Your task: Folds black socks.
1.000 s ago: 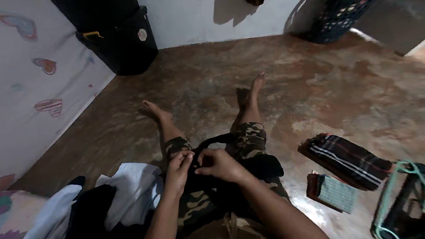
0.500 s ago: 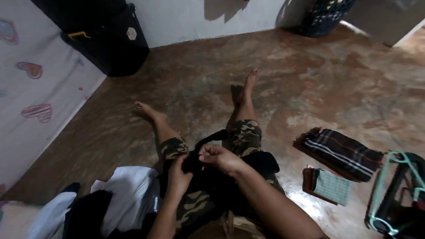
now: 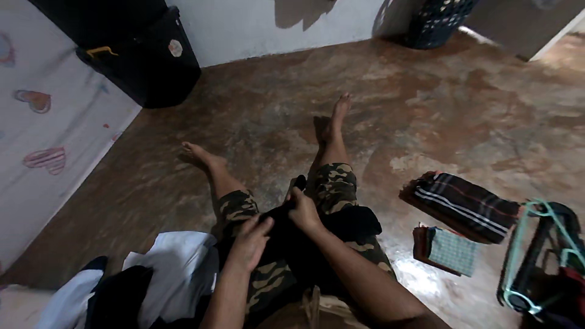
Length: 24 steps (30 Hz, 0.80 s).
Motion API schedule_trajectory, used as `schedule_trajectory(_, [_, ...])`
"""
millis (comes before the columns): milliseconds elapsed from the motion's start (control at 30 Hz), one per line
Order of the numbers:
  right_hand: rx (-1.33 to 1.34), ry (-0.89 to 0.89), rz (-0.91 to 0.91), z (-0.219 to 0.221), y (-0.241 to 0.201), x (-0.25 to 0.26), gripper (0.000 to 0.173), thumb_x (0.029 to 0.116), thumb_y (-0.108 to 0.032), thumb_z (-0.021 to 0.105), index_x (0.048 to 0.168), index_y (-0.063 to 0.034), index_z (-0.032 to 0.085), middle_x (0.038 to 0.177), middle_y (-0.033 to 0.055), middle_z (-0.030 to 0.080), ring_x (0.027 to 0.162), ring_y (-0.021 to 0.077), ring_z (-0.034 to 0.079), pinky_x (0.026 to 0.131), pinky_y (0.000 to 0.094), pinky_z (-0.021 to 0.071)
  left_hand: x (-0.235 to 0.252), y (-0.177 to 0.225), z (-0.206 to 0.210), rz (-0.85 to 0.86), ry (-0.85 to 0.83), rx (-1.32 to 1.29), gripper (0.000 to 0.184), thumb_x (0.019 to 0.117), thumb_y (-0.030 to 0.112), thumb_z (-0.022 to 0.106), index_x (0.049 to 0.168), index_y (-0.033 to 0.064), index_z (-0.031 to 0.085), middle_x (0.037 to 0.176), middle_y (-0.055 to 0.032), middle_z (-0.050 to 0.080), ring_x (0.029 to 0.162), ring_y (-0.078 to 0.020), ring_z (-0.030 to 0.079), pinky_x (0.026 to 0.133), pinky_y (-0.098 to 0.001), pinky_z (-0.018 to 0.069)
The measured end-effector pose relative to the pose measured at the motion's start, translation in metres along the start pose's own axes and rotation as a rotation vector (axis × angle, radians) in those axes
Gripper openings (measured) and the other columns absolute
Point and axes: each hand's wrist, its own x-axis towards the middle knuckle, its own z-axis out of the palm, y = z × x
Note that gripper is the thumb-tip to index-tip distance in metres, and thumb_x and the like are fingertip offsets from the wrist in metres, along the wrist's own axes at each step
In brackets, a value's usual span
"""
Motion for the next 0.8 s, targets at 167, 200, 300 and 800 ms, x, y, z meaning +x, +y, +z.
schedule_trajectory(167, [0.517, -0.268, 0.048, -0.004, -0.01, -0.009, 0.045, 0.0927, 0.001, 0.067, 0.132, -0.0023, 0.046, 0.091, 0.0072, 0.062, 0.077, 0.014, 0.063, 0.074, 0.0343, 0.0562, 0.031, -0.025, -0.025, 0.049, 0.228, 0.545, 0.034, 0.0954, 0.005, 0.065, 0.127, -0.0055, 0.059, 0.125, -0.0217, 0.063, 0.116, -0.026, 0.062, 0.1, -0.0441, 0.0512])
schedule_trajectory(200, [0.468, -0.321, 0.01, -0.002, -0.013, -0.012, 0.045, 0.0907, 0.002, 0.068, 0.129, -0.003, 0.046, 0.088, 0.0057, 0.061, 0.075, 0.0125, 0.061, 0.072, 0.0325, 0.0544, 0.033, -0.023, -0.026, 0.019, 0.244, 0.524, 0.034, 0.0973, 0.002, 0.058, 0.13, -0.0046, 0.059, 0.13, -0.0213, 0.061, 0.119, -0.0253, 0.06, 0.101, -0.0434, 0.0497])
schedule_trajectory(300, [0.023, -0.119, -0.014, 0.002, -0.005, -0.007, 0.047, 0.0828, 0.004, 0.069, 0.127, -0.0026, 0.055, 0.101, 0.016, 0.068, 0.089, 0.0272, 0.067, 0.079, 0.0464, 0.0567, 0.012, -0.003, -0.003, 0.008, 0.136, 0.442, 0.023, 0.1023, 0.006, 0.056, 0.121, -0.004, 0.066, 0.119, -0.0138, 0.068, 0.109, -0.0149, 0.064, 0.098, -0.0354, 0.0523])
schedule_trajectory(800, [0.367, -0.211, 0.054, -0.001, -0.007, -0.003, 0.047, 0.0916, 0.004, 0.064, 0.135, -0.0023, 0.048, 0.104, 0.014, 0.067, 0.087, 0.0186, 0.067, 0.079, 0.0377, 0.0569, 0.024, -0.024, -0.011, 0.083, 0.218, 0.516, 0.04, 0.0888, 0.001, 0.072, 0.126, -0.0066, 0.061, 0.122, -0.0211, 0.065, 0.113, -0.0242, 0.064, 0.099, -0.0422, 0.0536])
